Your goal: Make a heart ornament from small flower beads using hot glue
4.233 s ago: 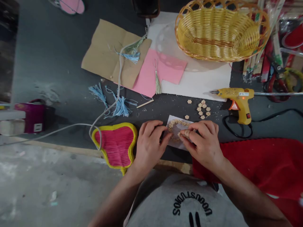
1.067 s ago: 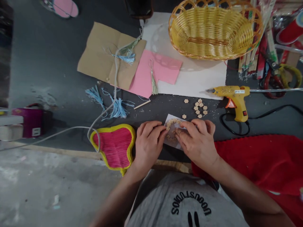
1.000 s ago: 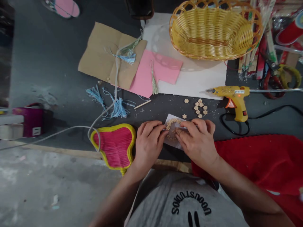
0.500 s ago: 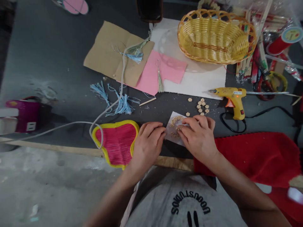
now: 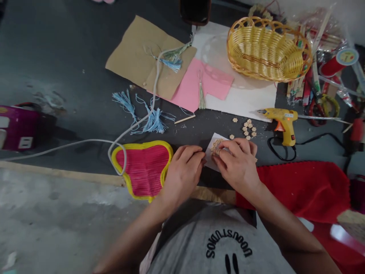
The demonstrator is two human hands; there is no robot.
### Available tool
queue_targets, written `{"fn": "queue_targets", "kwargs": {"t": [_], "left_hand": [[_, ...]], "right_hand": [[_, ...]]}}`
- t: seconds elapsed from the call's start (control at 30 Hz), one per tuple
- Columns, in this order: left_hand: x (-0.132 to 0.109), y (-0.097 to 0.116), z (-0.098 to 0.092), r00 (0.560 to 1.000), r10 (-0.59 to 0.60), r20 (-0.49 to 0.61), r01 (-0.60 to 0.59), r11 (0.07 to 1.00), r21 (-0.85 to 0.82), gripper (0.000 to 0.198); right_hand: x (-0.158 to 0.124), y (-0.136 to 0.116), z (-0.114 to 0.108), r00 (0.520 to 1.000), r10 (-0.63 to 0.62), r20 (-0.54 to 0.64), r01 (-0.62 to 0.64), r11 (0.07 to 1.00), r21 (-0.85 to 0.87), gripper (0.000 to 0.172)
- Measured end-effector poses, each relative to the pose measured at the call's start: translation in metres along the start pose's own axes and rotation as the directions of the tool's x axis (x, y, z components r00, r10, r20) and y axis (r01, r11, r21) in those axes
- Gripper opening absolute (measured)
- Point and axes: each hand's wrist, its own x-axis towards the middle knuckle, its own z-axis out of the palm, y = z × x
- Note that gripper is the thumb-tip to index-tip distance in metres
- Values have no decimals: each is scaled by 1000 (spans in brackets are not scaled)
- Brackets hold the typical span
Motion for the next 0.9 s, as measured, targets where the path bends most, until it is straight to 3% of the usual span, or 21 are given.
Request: {"fn": "queue_targets", "kwargs": {"t": [0.2,0.6,0.9], "left_hand": [[3,1,-1,999,49,0,-49,998,39,16],[4,3,5,997,-46,56,42,997,71,16],[2,2,7,998,-35,43,32,997,72,17]], "right_hand": [[-4,1,-4,1000,18,-10,-18,1000,-9,12],[-16,4,-6,1000,2,29,-2,1000,0,11],[-16,3,-3,1000,5,31,-5,1000,8,11]]}}
